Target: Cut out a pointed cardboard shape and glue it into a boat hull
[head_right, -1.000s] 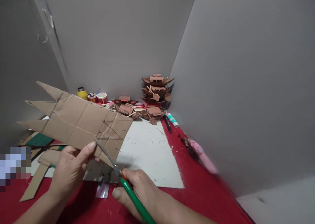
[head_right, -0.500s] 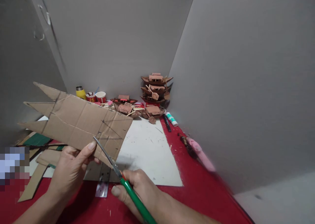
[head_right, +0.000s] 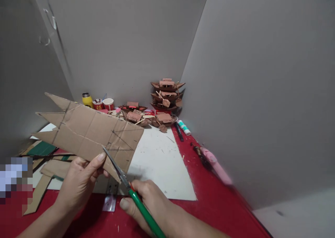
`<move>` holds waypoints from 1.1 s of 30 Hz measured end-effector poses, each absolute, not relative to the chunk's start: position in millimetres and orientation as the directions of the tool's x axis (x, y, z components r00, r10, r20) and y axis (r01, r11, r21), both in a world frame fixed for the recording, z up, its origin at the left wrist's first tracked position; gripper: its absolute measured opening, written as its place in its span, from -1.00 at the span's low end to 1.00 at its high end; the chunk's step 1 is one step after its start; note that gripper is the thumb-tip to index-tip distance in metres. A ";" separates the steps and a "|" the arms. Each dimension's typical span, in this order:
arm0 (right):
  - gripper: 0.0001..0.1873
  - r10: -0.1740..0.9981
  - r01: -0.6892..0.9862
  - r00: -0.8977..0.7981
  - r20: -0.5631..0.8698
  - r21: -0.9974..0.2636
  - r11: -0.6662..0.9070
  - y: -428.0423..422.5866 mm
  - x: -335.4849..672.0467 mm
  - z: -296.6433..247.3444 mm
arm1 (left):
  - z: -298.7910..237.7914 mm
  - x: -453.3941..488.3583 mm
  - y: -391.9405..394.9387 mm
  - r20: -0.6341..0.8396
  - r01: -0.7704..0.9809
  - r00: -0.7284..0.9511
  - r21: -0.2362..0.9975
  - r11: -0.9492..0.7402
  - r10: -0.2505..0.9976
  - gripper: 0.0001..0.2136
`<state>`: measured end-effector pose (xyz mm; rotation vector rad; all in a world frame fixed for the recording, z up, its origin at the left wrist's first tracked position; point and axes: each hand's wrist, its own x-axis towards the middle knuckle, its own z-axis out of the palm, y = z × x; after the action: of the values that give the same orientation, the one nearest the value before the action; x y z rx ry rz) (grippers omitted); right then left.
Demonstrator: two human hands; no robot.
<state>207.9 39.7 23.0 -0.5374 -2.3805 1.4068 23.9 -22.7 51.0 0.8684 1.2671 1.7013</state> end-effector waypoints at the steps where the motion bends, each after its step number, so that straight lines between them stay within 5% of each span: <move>1: -0.42 0.476 0.155 -0.875 0.085 -0.883 0.444 39.6 207.8 23.4 | 50.9 24.2 -22.6 0.056 -0.202 -0.416 0.968 -0.152 0.908 -0.78; 13: -0.49 0.472 0.095 -0.878 0.082 -0.936 0.340 38.2 206.2 15.8 | 52.0 24.9 -24.3 0.042 -0.206 -0.402 0.969 -0.135 0.915 -0.77; 18: -0.50 0.434 0.125 -0.898 0.075 -0.901 0.415 40.9 208.8 25.6 | 57.3 20.2 -23.6 0.023 -0.224 -0.443 0.965 -0.136 0.896 -0.78; 26: -0.42 0.415 0.142 -0.907 0.072 -0.876 0.460 59.2 226.0 36.5 | 81.5 -18.5 -21.2 0.148 -0.246 -0.725 0.856 -0.454 0.672 -0.78; 30: -0.42 0.590 -0.104 -0.768 0.248 -0.958 0.267 68.1 230.6 30.3 | 82.2 -18.5 -25.0 0.148 -0.279 -0.632 0.873 -0.400 0.761 -0.92; 33: -0.49 0.760 -0.264 -0.590 0.274 -0.954 0.138 70.0 227.0 23.5 | 74.1 -10.3 -28.3 0.054 -0.282 -0.339 0.946 -0.157 0.939 -0.76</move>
<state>227.0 70.0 23.5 -0.4920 -1.5985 1.5790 -10.3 -28.3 74.1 0.8721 1.1476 1.6626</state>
